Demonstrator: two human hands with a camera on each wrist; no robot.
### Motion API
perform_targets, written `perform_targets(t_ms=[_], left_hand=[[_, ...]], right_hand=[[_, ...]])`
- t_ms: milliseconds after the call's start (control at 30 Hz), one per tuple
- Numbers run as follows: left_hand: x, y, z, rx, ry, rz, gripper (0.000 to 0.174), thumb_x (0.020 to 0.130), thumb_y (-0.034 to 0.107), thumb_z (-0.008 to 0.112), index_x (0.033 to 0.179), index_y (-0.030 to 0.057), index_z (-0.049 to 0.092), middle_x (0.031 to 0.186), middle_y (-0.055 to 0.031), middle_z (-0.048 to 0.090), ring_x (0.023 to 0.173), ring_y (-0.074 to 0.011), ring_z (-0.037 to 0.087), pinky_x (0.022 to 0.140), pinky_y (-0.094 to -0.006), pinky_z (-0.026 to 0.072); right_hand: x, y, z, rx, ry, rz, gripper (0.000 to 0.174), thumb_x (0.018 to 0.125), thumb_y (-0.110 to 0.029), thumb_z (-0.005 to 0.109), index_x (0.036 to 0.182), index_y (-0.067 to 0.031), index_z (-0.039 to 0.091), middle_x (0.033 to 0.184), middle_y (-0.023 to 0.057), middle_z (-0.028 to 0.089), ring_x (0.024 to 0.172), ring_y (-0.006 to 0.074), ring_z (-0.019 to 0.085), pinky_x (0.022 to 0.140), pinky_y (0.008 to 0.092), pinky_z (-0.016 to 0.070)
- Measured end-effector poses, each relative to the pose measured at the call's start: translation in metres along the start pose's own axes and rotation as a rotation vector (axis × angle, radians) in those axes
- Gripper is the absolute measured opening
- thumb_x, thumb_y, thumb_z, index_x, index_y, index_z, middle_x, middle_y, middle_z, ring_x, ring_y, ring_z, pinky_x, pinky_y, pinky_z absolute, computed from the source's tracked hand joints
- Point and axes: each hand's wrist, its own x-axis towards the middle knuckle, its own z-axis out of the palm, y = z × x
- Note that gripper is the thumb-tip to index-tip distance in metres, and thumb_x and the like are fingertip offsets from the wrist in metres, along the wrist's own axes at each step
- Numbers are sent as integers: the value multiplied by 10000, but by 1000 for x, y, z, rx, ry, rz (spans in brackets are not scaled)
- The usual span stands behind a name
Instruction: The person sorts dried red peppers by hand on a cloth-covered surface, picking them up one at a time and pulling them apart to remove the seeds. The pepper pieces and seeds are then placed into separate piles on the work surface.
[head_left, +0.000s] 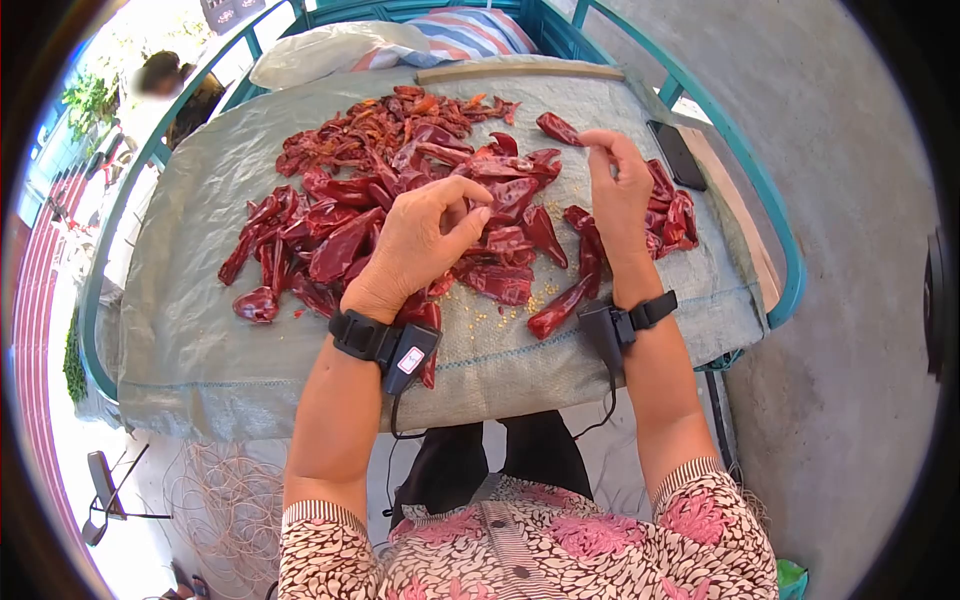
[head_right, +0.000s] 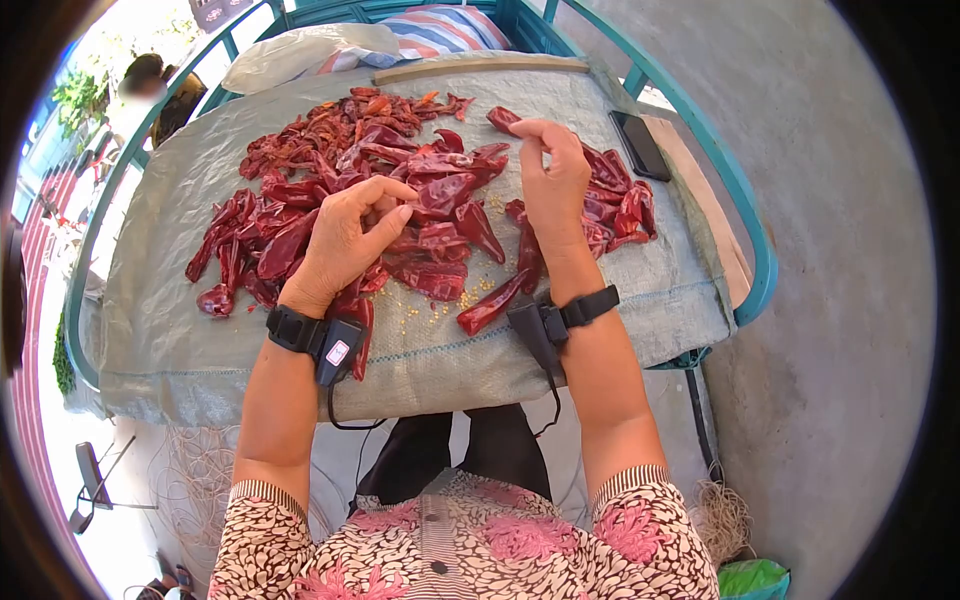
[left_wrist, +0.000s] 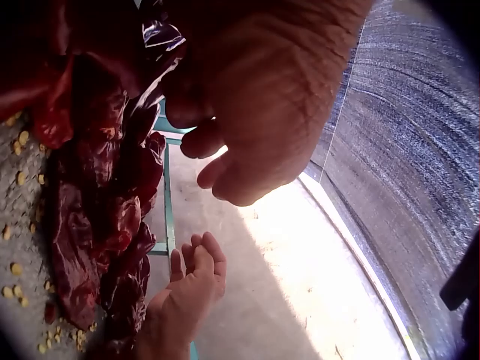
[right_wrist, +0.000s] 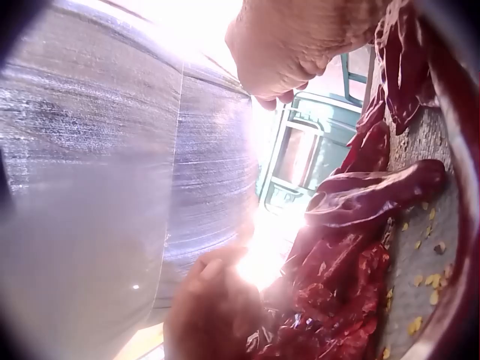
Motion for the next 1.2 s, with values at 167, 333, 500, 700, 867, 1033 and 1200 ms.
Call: perform_targets(t_ms=[167, 333, 500, 700, 867, 1033, 1200], left_hand=[[-2, -1, -3, 159, 15, 11, 128, 905, 154, 701, 1007, 77, 696, 565, -11, 382, 516, -101, 395, 519, -297, 337], [-3, -7, -2, 194, 52, 36, 110, 921, 185, 685, 982, 93, 679, 554, -32, 350, 497, -128, 383, 505, -317, 326], [-3, -6, -1, 208, 54, 25, 117, 929, 198, 683, 987, 97, 673, 539, -50, 383, 486, -146, 411, 494, -328, 332], [-2, -6, -3, 265, 46, 80, 144, 902, 185, 691, 1019, 101, 688, 719, -67, 539, 612, -176, 538, 568, -340, 423], [-4, -7, -2, 237, 40, 63, 187, 888, 163, 689, 1059, 89, 695, 927, -101, 623, 820, -251, 644, 740, -355, 523], [-4, -11, -1, 173, -67, 64, 214, 896, 141, 668, 1100, 81, 692, 1033, -115, 670, 930, -316, 675, 817, -390, 536], [-6, -12, -1, 185, -178, 89, 316, 920, 160, 632, 1230, 108, 666, 1243, -103, 665, 1095, -322, 666, 907, -403, 543]], right_hand=[[1, -1, 1, 255, 54, 51, 167, 941, -18, 614, 1083, -52, 695, 964, 55, 726, 847, 132, 649, 798, 273, 504], [13, -81, -34, -24, -365, 120, 186, 931, -113, 654, 1112, -106, 695, 967, 56, 728, 817, 145, 648, 744, 272, 505], [-14, -130, -85, -364, -1012, -93, 246, 851, -170, 705, 1093, -131, 683, 998, 74, 705, 817, 293, 661, 702, 374, 541], [-72, -109, -74, -372, -1078, -199, 232, 848, -132, 697, 1076, -126, 656, 999, 74, 642, 870, 320, 677, 736, 432, 552], [-63, -103, -78, -308, -821, -208, 265, 852, -108, 706, 1115, -118, 675, 1096, 87, 673, 911, 311, 690, 766, 395, 565], [-21, -85, -68, -228, -658, -14, 303, 867, -116, 740, 1164, -84, 686, 1144, 113, 679, 879, 265, 693, 761, 351, 557], [20, -27, -41, -222, -609, 60, 337, 882, -149, 738, 1207, -81, 685, 1200, 170, 651, 922, 252, 670, 834, 353, 537]])
